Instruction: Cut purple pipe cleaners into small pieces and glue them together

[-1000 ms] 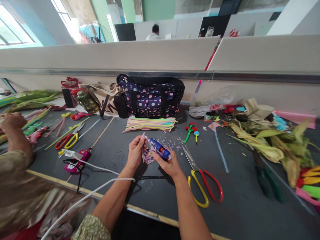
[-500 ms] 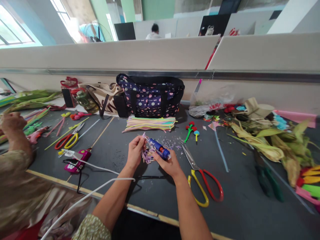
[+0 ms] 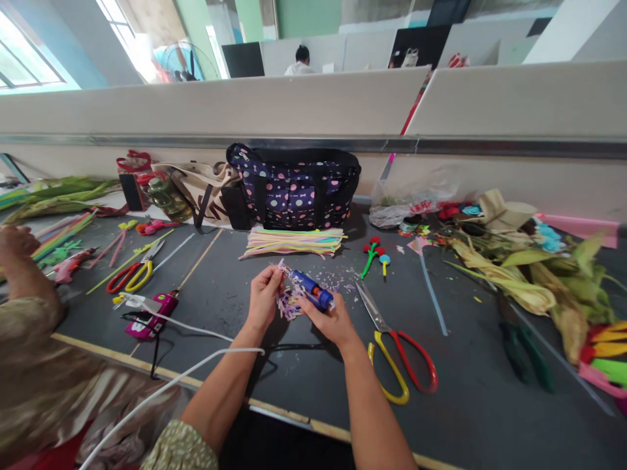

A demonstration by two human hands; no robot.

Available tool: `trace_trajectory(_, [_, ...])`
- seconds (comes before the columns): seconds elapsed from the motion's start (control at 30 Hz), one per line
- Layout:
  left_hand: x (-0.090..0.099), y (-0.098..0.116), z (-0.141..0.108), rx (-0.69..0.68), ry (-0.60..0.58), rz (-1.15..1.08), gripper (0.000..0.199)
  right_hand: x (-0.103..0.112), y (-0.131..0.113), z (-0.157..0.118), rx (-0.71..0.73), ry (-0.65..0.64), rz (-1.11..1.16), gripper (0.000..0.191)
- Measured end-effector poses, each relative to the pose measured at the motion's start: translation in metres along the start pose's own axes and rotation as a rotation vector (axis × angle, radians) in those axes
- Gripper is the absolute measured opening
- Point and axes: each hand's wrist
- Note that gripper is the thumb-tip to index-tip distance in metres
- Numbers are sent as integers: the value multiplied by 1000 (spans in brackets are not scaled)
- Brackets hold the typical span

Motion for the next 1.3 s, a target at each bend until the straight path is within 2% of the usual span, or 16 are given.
trace_trajectory(0.93, [-1,5,0,41,17,22,31,1,-1,0,6,-8,-17,31])
trace_trajectory(1.3, [-1,4,0,14,-4,22,30,1,0,-1,18,-24,-56,33])
Point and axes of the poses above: each hand's wrist, its own z-axis towards the middle knuckle, its own x-axis out of the back of the hand, y = z × x, and after that the axes turned 5 degrees about z, right-handed
